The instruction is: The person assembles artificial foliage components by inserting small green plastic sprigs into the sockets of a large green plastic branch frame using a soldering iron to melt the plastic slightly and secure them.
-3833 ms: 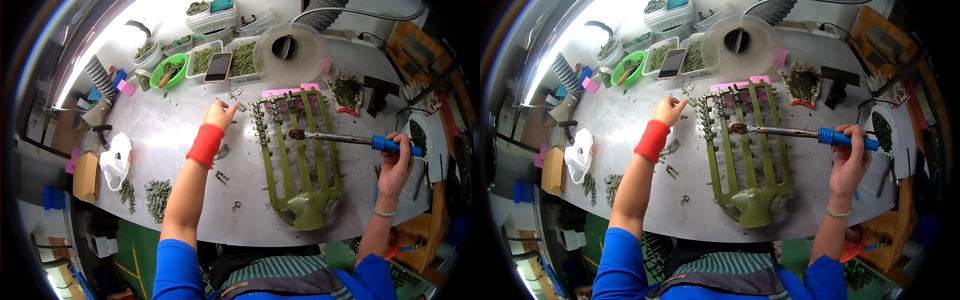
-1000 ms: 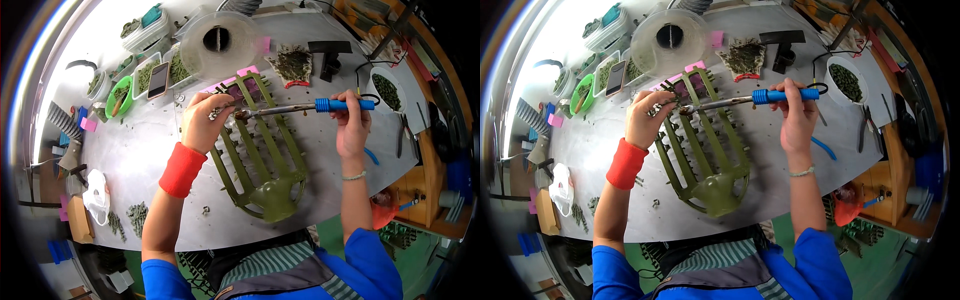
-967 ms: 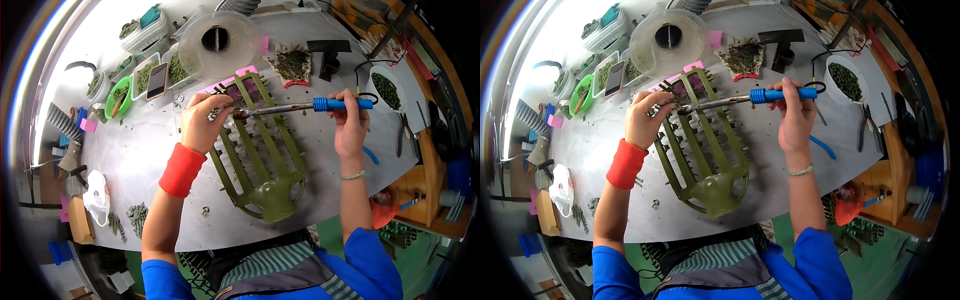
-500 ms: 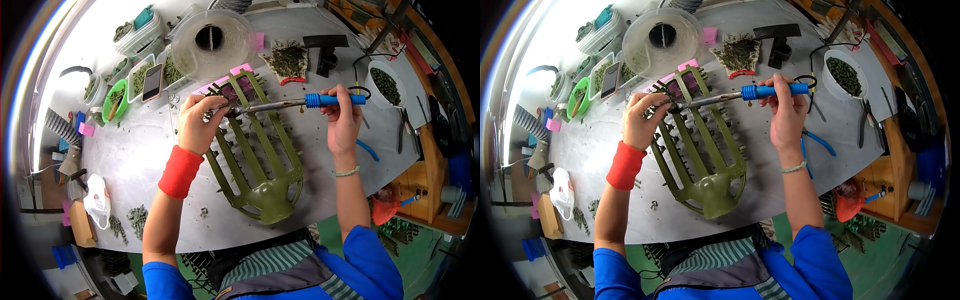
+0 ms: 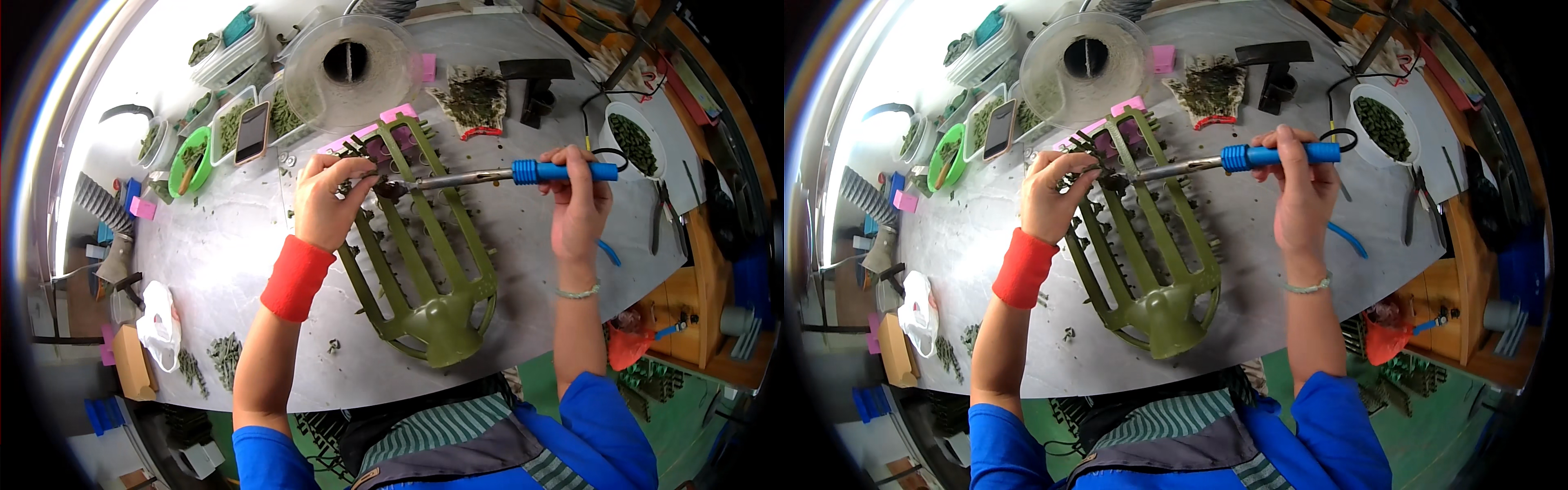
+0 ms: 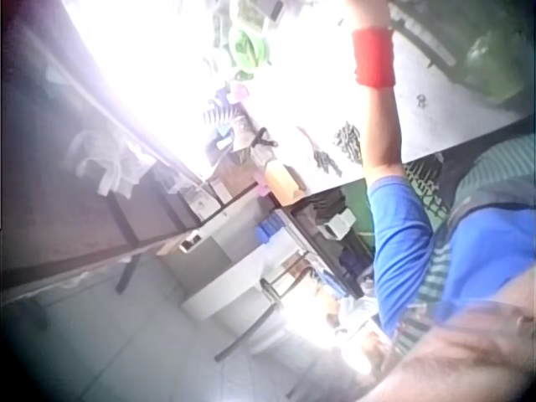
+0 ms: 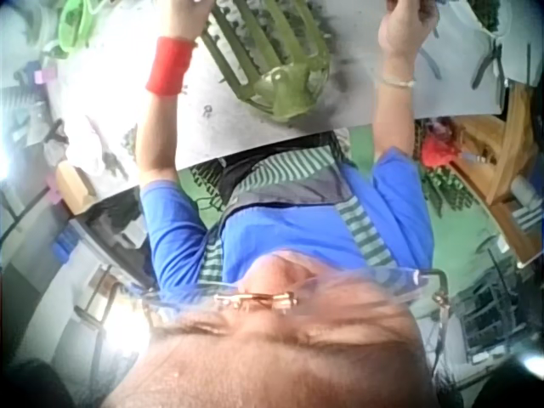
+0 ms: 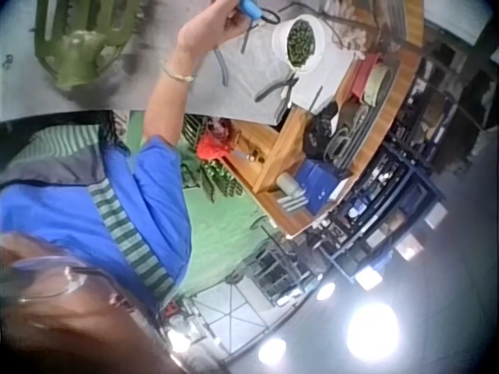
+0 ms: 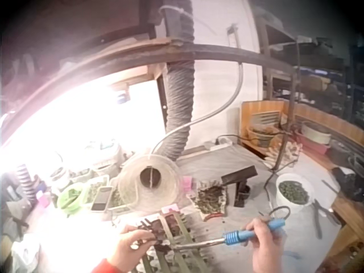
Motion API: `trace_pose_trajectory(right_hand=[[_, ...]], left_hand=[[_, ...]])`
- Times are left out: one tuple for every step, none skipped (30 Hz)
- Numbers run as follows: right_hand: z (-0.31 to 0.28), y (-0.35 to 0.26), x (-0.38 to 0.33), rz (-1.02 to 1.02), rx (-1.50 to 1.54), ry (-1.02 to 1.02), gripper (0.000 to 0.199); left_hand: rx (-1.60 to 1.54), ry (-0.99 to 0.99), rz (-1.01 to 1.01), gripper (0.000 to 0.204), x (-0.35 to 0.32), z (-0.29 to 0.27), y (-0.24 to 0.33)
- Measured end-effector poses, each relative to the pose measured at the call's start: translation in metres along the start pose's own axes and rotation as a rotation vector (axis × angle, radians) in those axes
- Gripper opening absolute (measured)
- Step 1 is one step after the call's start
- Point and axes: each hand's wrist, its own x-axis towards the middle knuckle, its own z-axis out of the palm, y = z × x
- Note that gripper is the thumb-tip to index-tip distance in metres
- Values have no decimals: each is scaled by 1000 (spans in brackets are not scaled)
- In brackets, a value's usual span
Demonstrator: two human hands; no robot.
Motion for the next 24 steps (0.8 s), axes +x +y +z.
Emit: trace_pose_trajectory(right_hand=[[-2, -3, 0, -2, 7, -20, 18], [-3, -4, 0, 3, 13, -28, 18], [-4, -5, 0, -1, 23, -20, 18], [-6, -5, 0, -2, 36, -14, 18], [-9, -7, -1, 5, 30, -15, 17], [-10, -10, -3, 7, 11, -8, 18], [-11, -13, -4, 3, -9, 6, 18], [-14, -17, -5, -7, -36, 26, 18], [-14, -18, -6, -8, -32, 17, 19], [-13, -17, -7, -9, -28, 8, 19], [-11, -19, -8, 8, -28, 18, 20], [-11, -20, -8, 12, -19, 6, 20], [-11, -17, -8, 24, -18, 12, 20], [-12, -19, -7, 28, -26, 25, 20], [-11, -19, -9, 39, -34, 19, 20], [-10, -18, -10, 40, -32, 16, 20], [-10, -17, -11, 41, -37, 9, 20], [-9, -18, -12, 41, -41, 2, 20], [-8, -19, -12, 41, -43, -1, 20], [-7, -20, -12, 36, -42, 2, 20], [-6, -22, -12, 31, -41, 5, 20], [-5, -23, -13, 27, -44, 3, 20], [-5, -24, -13, 34, -52, 7, 20], [-6, -26, -14, 39, -60, 12, 20]], left_hand=[[4, 3, -5, 22, 0, -1, 0], [21, -2, -9, 23, 0, -4, 1], [40, -7, -16, 24, 0, -7, 3], [37, -28, 7, 23, 0, -10, 7], [4, -5, 58, 23, 1, -17, 6], [-30, 14, 107, 23, 3, -25, 2], [-88, 64, 84, 21, 0, -38, 0], [-219, 153, -105, 14, -4, -47, -6], [-313, 157, -268, 12, -14, -62, -19], [-408, 165, -429, 11, -29, -78, -37], [-301, 64, -465, 11, -46, -96, -55], [-114, -100, -480, 13, -63, -109, -70], [4, -211, -481, 15, -80, -117, -76], [111, -324, -472, 16, -93, -119, -78], [118, -344, -484, 18, -109, -116, -79], [124, -364, -495, 19, -124, -115, -79], [161, -383, -516, 23, -132, -112, -70], [269, -390, -408, 30, -142, -108, -66], [355, -387, -347, 31, -148, -103, -64], [440, -380, -285, 32, -150, -100, -61], [437, -376, -285, 32, -153, -97, -62], [484, -342, -269, 32, -156, -92, -65], [527, -307, -249, 33, -155, -88, -66], [519, -302, -242, 33, -155, -88, -66]])
